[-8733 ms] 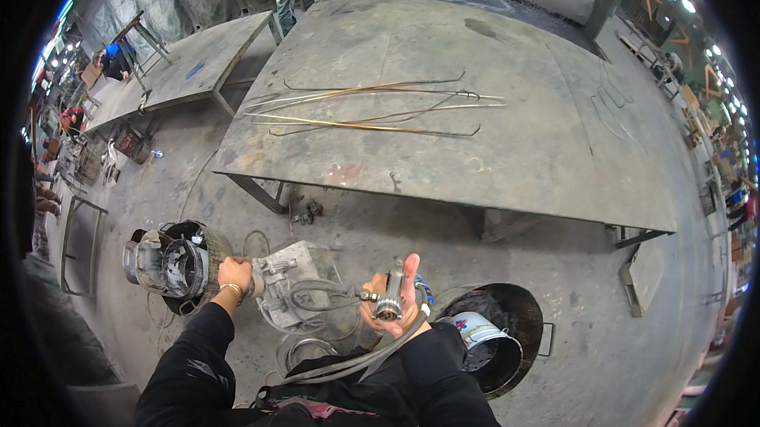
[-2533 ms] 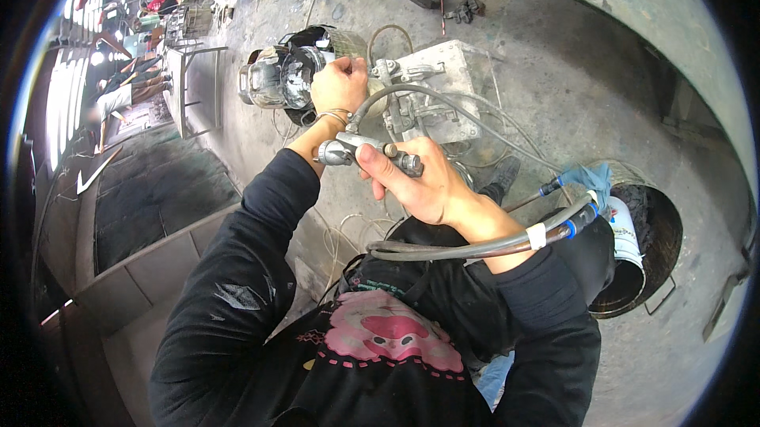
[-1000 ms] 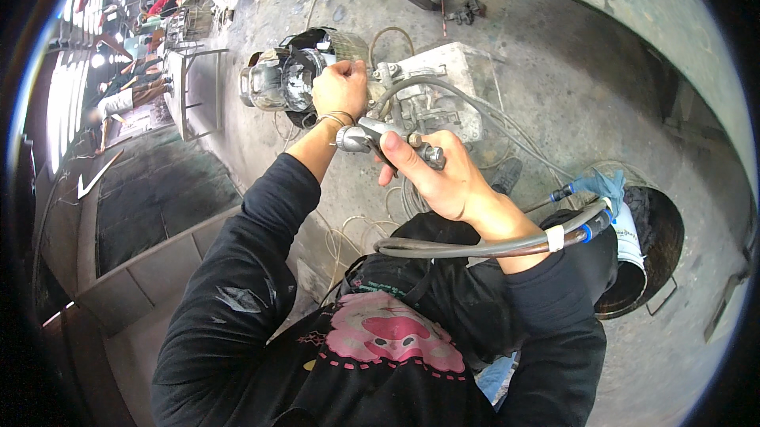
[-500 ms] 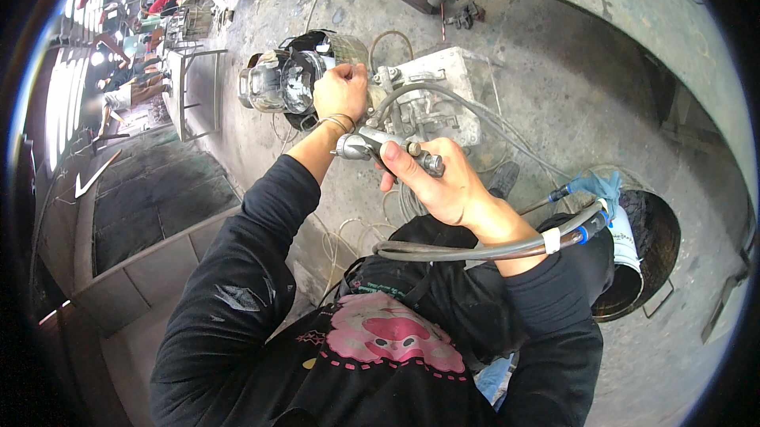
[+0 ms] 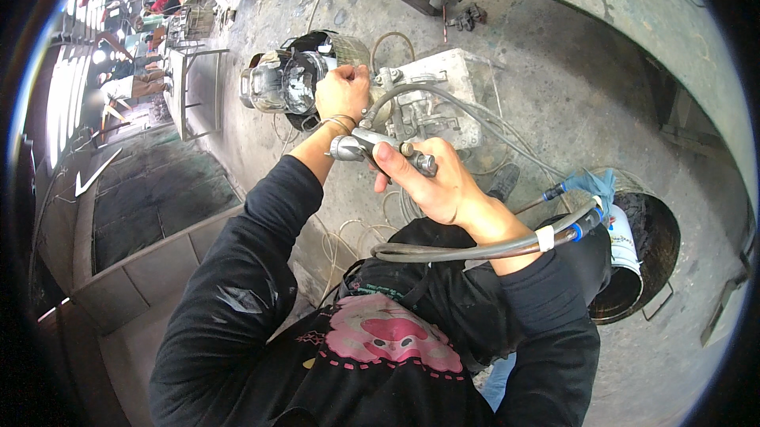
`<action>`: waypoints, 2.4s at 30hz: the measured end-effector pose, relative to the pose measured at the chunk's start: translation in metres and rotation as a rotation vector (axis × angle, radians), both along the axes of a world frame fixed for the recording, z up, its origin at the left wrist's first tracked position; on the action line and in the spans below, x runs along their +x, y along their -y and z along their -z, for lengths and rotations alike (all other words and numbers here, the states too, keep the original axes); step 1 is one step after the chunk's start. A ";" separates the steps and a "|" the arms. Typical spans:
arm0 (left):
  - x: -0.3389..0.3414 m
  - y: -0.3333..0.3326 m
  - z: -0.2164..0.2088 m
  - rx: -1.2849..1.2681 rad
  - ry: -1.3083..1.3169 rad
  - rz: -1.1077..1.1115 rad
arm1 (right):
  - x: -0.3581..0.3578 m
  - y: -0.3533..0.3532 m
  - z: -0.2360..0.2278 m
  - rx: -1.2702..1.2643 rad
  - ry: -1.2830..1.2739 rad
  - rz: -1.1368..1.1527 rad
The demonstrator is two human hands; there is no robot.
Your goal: The person adjusts a spray gun, then walks to a bucket and stirs a dark liquid with a metal rod. Another person hands over a white container, which the person places into the bucket. The person continues stirring the contents.
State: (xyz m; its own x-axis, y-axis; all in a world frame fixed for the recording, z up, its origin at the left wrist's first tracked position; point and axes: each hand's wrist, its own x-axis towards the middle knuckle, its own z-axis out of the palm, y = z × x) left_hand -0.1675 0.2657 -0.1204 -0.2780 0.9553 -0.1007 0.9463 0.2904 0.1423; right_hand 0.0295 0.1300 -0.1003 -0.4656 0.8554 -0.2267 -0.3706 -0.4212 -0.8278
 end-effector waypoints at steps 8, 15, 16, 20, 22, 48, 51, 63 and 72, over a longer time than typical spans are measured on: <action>0.002 0.002 0.000 0.012 0.001 0.002 | -0.006 -0.003 0.002 0.006 -0.003 0.003; 0.001 0.002 -0.001 0.012 0.009 -0.008 | -0.004 -0.005 -0.005 -0.002 -0.043 0.017; 0.000 0.002 -0.001 0.012 0.007 -0.012 | -0.003 -0.006 -0.005 -0.022 -0.038 0.006; 0.001 0.001 -0.001 0.005 0.006 -0.013 | -0.001 -0.008 -0.005 -0.033 -0.048 0.016; 0.001 0.001 -0.001 -0.007 -0.006 -0.014 | 0.000 -0.009 -0.004 -0.035 -0.056 0.016; -0.006 0.004 0.003 0.046 0.051 -0.015 | 0.035 0.010 0.017 0.003 0.407 0.256; -0.006 0.004 -0.006 0.021 0.070 -0.015 | 0.057 0.004 0.012 -0.134 0.371 0.417; -0.005 0.009 -0.027 -0.067 0.151 -0.070 | 0.170 0.016 -0.003 -0.194 0.611 1.046; -0.003 0.009 -0.028 -0.076 0.151 -0.074 | 0.227 0.026 0.015 -0.131 0.722 1.240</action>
State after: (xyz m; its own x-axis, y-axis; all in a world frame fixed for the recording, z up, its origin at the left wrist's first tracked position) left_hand -0.1705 0.2565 -0.0920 -0.3236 0.9209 -0.2175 0.8915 0.3737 0.2560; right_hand 0.2564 0.1041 -0.1149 0.7972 0.5713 -0.1949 -0.0722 -0.2303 -0.9704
